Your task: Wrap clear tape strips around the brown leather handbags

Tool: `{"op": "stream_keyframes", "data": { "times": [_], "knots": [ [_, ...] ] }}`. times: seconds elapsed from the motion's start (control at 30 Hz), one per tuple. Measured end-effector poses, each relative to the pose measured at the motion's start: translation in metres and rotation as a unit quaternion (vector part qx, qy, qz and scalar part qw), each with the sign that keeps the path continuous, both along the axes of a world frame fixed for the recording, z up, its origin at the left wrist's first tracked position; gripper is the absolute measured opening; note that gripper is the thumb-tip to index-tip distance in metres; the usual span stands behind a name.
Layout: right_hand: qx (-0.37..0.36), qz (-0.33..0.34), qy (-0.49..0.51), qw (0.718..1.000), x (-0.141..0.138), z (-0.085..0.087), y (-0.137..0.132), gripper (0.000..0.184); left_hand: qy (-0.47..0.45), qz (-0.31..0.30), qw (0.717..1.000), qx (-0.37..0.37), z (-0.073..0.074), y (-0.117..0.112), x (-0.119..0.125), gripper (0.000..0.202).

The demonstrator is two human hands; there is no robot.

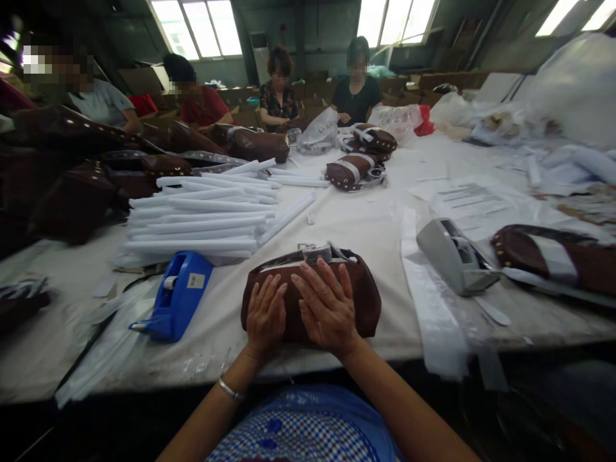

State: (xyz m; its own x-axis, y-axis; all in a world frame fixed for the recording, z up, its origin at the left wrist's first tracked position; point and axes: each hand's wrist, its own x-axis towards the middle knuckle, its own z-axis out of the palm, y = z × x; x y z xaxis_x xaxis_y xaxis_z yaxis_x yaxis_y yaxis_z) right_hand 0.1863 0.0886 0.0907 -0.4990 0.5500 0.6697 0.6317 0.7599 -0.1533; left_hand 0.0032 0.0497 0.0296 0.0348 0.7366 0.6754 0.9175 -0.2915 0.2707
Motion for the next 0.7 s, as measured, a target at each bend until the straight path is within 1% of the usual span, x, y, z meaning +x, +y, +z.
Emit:
{"op": "stream_keyframes", "data": {
  "times": [0.07, 0.1, 0.17, 0.2, 0.23, 0.27, 0.3, 0.37, 0.4, 0.43, 0.47, 0.5, 0.53, 0.57, 0.6, 0.67, 0.7],
  "knots": [
    [-0.028, 0.002, -0.045, 0.999, -0.014, -0.024, 0.001, 0.067, -0.078, 0.065, 0.994, 0.028, -0.008, -0.001, -0.001, 0.059],
    [-0.043, 0.006, -0.072, 0.996, -0.018, -0.036, 0.001, 0.065, -0.104, 0.087, 0.990, 0.032, -0.011, 0.000, -0.001, 0.059],
    [-0.065, 0.008, -0.112, 0.992, -0.021, -0.055, 0.003, 0.062, -0.120, 0.091, 0.988, 0.016, -0.012, 0.001, -0.002, 0.058],
    [-0.070, 0.005, -0.120, 0.990, -0.021, -0.059, 0.004, 0.062, -0.125, 0.083, 0.989, 0.005, -0.009, 0.001, -0.003, 0.057],
    [-0.072, 0.001, -0.122, 0.990, -0.020, -0.061, 0.004, 0.061, -0.137, 0.076, 0.988, -0.005, -0.001, 0.002, -0.004, 0.055],
    [-0.072, -0.001, -0.122, 0.990, -0.019, -0.060, 0.005, 0.061, -0.153, 0.072, 0.986, -0.008, 0.010, 0.002, -0.006, 0.052],
    [-0.073, -0.002, -0.120, 0.990, -0.019, -0.058, 0.005, 0.060, -0.167, 0.070, 0.983, -0.003, 0.025, 0.002, -0.008, 0.050],
    [-0.075, 0.000, -0.118, 0.990, -0.018, -0.052, 0.005, 0.059, -0.175, 0.070, 0.981, 0.039, 0.058, 0.000, -0.012, 0.049],
    [-0.076, 0.001, -0.117, 0.990, -0.018, -0.050, 0.005, 0.059, -0.163, 0.072, 0.982, 0.067, 0.071, -0.001, -0.014, 0.051],
    [-0.077, 0.002, -0.115, 0.990, -0.018, -0.048, 0.006, 0.059, -0.141, 0.074, 0.984, 0.083, 0.081, -0.001, -0.014, 0.053],
    [-0.077, 0.003, -0.113, 0.991, -0.018, -0.048, 0.006, 0.059, -0.111, 0.070, 0.988, 0.085, 0.084, -0.001, -0.014, 0.055],
    [-0.076, 0.005, -0.109, 0.991, -0.019, -0.048, 0.006, 0.059, -0.074, 0.061, 0.993, 0.068, 0.081, 0.000, -0.013, 0.057],
    [-0.074, 0.008, -0.105, 0.992, -0.019, -0.049, 0.007, 0.058, -0.032, 0.045, 0.998, 0.038, 0.071, 0.001, -0.012, 0.058],
    [-0.075, 0.010, -0.101, 0.992, -0.019, -0.050, 0.007, 0.058, 0.004, 0.031, 0.999, 0.014, 0.057, 0.002, -0.010, 0.057],
    [-0.075, 0.013, -0.097, 0.992, -0.020, -0.052, 0.007, 0.057, 0.029, 0.030, 0.999, -0.025, 0.041, 0.003, -0.009, 0.057],
    [-0.075, 0.016, -0.089, 0.993, -0.020, -0.052, 0.007, 0.055, 0.060, 0.052, 0.993, -0.082, 0.011, 0.005, -0.007, 0.056],
    [-0.076, 0.017, -0.086, 0.993, -0.019, -0.049, 0.006, 0.054, 0.071, 0.060, 0.991, -0.097, 0.001, 0.007, -0.007, 0.056]
  ]
}}
